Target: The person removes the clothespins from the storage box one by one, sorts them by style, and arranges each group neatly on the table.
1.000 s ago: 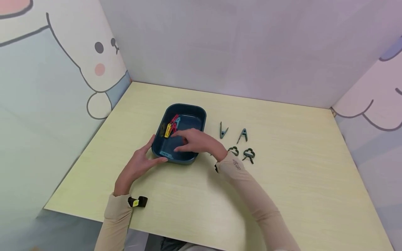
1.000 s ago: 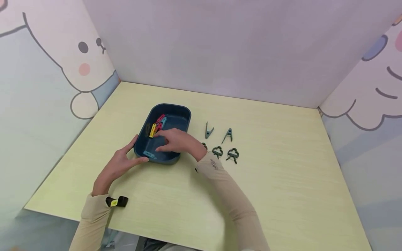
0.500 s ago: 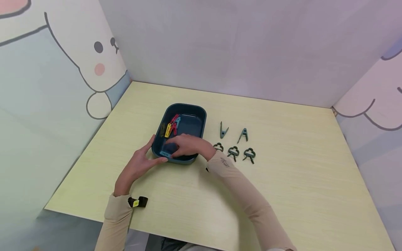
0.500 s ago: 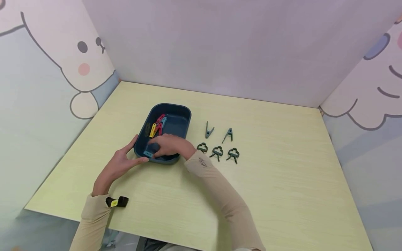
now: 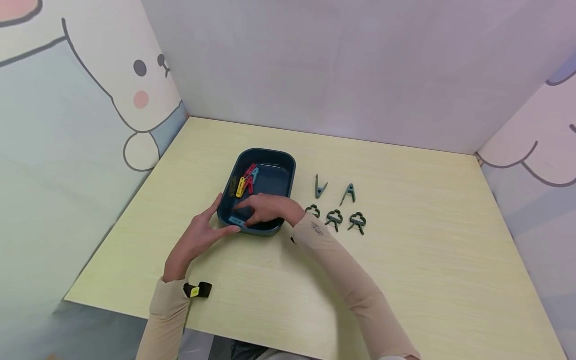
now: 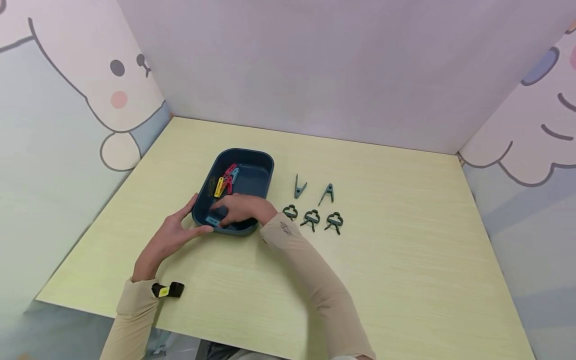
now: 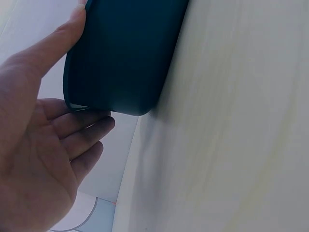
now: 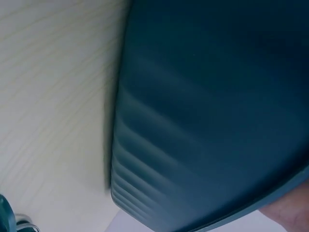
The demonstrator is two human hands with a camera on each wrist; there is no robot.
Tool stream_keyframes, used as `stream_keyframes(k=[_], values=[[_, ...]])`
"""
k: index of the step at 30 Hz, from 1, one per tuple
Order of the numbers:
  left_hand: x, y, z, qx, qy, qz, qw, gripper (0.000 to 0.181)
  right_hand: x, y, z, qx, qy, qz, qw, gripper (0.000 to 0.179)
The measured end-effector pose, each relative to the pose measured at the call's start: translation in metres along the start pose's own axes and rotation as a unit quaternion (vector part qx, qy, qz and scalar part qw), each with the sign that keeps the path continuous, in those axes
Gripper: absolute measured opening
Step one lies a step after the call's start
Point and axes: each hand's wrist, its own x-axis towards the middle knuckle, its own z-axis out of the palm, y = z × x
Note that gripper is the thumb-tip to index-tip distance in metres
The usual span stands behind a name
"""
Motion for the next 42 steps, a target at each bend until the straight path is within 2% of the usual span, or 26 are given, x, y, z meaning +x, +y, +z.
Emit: stream_keyframes(k=[14,30,42], values=[[-0.0007,-0.0003,0.0000,-0.001,-0.001,0.003,1.0000,0.105,0.0063,0.0041,-0.0006,0.037,-0.024,-0.017,0.9989,0.059],[-0.0007,0.0010,-0.0005,0.001,-0.002,0.000,1.0000,0.106,0.0080,0.0060,0.0011,0.059,-0.027,-0.042,0.9970,0.054],[-0.0016,0.0014,-0.0006,0.002,0.001,0.004,1.0000,0.105,0.0086,0.0057,-0.0001,0.074,-0.027,-0.033,0.9963,0.051]])
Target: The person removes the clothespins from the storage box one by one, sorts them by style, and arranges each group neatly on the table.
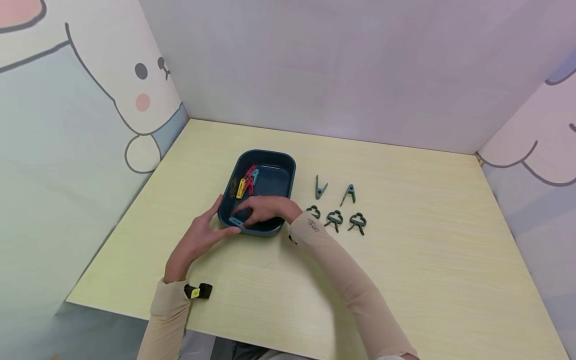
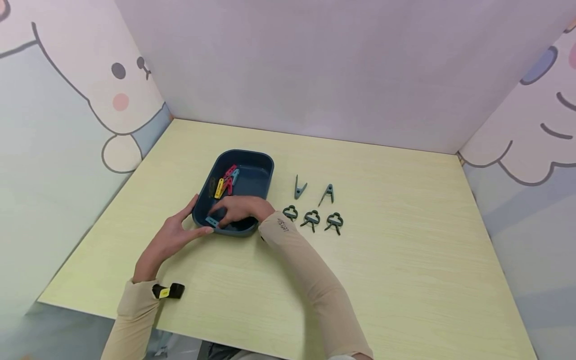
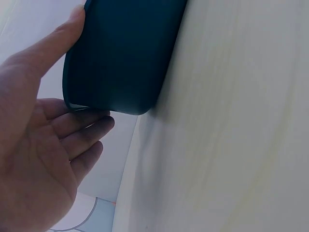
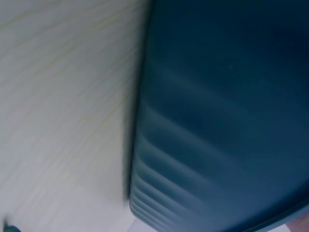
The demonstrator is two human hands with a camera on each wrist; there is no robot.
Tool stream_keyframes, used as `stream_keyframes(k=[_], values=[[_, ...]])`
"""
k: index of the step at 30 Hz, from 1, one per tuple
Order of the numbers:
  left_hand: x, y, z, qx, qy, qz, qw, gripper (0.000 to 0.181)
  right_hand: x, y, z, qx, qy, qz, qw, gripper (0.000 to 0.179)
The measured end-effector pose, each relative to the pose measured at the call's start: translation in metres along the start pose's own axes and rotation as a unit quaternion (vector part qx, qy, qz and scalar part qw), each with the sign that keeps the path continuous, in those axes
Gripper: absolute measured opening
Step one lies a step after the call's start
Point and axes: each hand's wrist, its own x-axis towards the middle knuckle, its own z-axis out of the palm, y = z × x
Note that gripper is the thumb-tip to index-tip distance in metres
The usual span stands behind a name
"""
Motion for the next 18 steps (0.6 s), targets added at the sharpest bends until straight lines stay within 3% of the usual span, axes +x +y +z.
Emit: stream_keyframes(k=[9,18], values=[[0.000,0.000,0.000,-0.003,-0.002,-0.002,1.0000,0.104,-0.002,0.003,0.000,0.007,0.025,-0.001,0.9997,0.046],[0.001,0.000,0.000,0.000,-0.002,-0.004,1.0000,0.105,-0.011,0.000,-0.003,0.028,0.073,-0.011,0.9969,0.054]])
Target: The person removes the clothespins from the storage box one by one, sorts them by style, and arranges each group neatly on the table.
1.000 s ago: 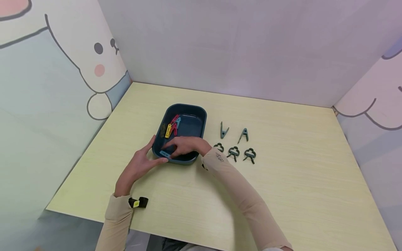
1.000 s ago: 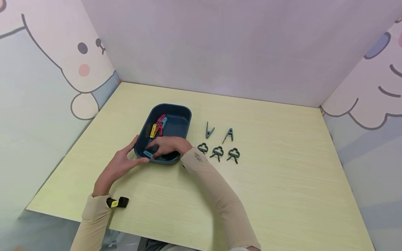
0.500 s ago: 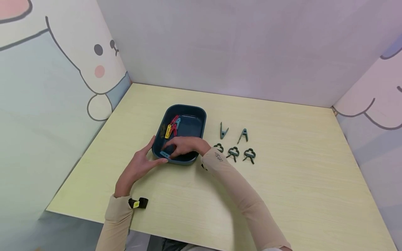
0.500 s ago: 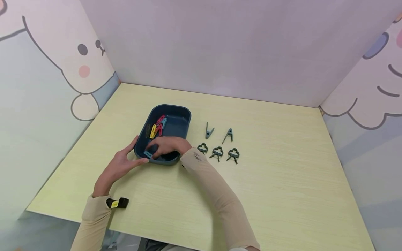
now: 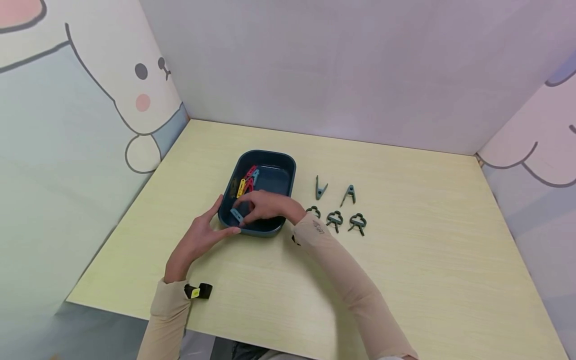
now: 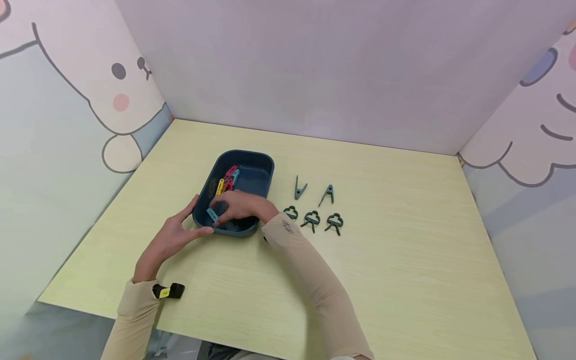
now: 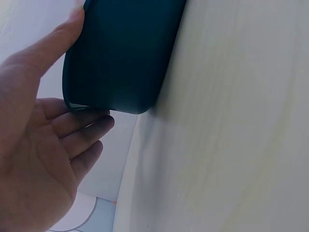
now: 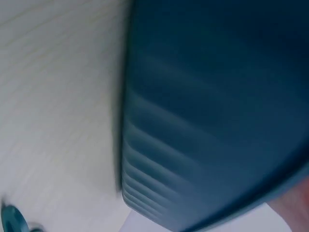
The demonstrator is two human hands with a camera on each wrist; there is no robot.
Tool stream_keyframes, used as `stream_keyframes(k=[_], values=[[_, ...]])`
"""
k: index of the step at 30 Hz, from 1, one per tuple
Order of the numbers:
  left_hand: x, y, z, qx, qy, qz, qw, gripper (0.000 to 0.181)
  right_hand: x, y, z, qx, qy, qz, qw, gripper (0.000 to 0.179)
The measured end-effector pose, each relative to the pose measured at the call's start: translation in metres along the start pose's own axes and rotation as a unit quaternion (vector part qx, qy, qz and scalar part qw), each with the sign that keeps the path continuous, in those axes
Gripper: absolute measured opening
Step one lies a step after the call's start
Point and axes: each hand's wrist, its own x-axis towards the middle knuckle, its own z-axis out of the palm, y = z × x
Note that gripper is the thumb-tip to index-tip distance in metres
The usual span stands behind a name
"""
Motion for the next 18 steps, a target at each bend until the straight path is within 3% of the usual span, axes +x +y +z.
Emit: stream_keyframes(k=[9,18], values=[[0.000,0.001,-0.001,0.008,-0.002,-0.001,1.0000,0.106,-0.027,-0.002,-0.013,0.016,0.074,-0.040,0.9963,0.055],[0.001,0.003,-0.001,0.011,-0.006,-0.010,0.9999,0.108,-0.069,0.005,-0.015,0.068,0.124,-0.057,0.9883,0.051]])
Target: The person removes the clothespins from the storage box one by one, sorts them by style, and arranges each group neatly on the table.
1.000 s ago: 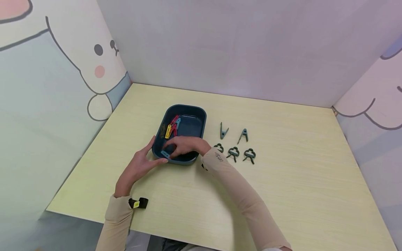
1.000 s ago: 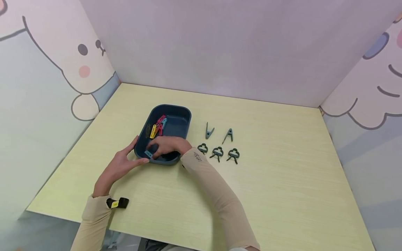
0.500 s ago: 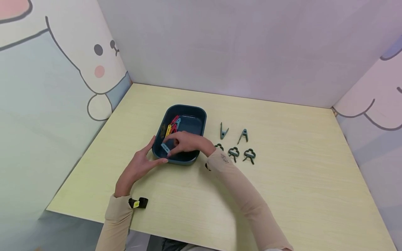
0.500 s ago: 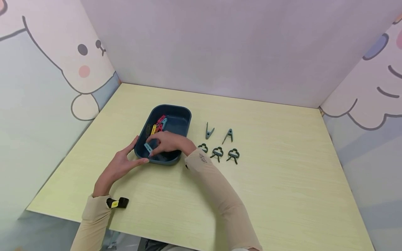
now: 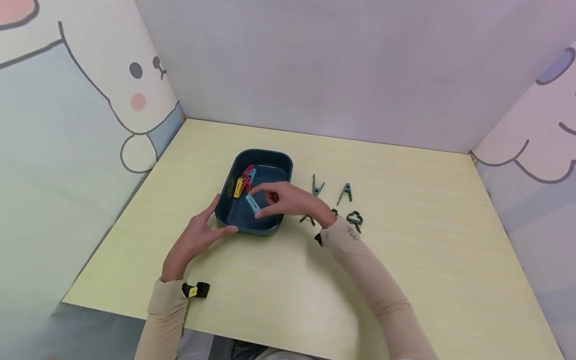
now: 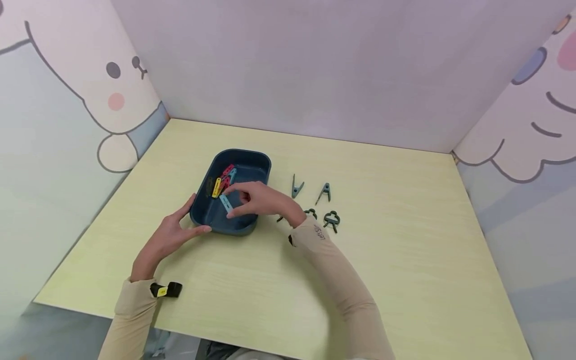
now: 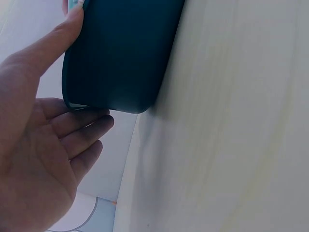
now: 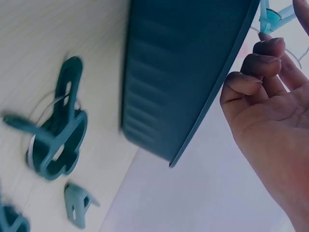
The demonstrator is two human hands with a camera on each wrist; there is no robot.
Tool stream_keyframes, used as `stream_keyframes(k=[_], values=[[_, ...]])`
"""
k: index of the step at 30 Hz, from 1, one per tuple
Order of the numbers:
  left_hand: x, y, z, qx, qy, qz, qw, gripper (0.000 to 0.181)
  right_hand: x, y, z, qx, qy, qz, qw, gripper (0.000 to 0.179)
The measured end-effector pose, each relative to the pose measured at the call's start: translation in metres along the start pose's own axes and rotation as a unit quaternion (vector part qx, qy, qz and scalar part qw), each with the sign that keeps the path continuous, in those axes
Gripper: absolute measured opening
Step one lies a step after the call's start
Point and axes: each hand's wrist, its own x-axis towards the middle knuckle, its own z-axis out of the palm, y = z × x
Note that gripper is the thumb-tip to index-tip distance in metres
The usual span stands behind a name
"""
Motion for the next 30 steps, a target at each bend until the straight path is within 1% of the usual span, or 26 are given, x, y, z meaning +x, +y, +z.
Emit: stream_keyframes(k=[4,8,14,18,23,30], values=[[0.000,-0.001,0.000,-0.002,-0.002,-0.004,1.0000,0.109,-0.018,0.005,-0.003,0.013,0.022,0.005,0.9997,0.052],[0.001,-0.002,0.000,-0.002,-0.001,0.001,1.0000,0.109,-0.037,0.011,-0.005,0.030,0.052,0.010,0.9981,0.050],[0.001,-0.003,-0.001,-0.004,-0.001,0.005,1.0000,0.109,-0.067,0.017,-0.007,0.039,0.082,0.036,0.9952,0.051],[0.002,-0.003,-0.001,-0.003,-0.002,0.006,1.0000,0.109,-0.086,0.021,-0.005,0.045,0.087,0.057,0.9935,0.053],[0.003,-0.003,-0.001,-0.002,-0.002,0.007,1.0000,0.110,-0.105,0.029,0.004,0.045,0.085,0.081,0.9921,0.052],[0.002,-0.003,-0.001,-0.003,-0.003,0.001,1.0000,0.110,-0.122,0.036,0.018,0.013,0.077,0.085,0.9934,0.050]])
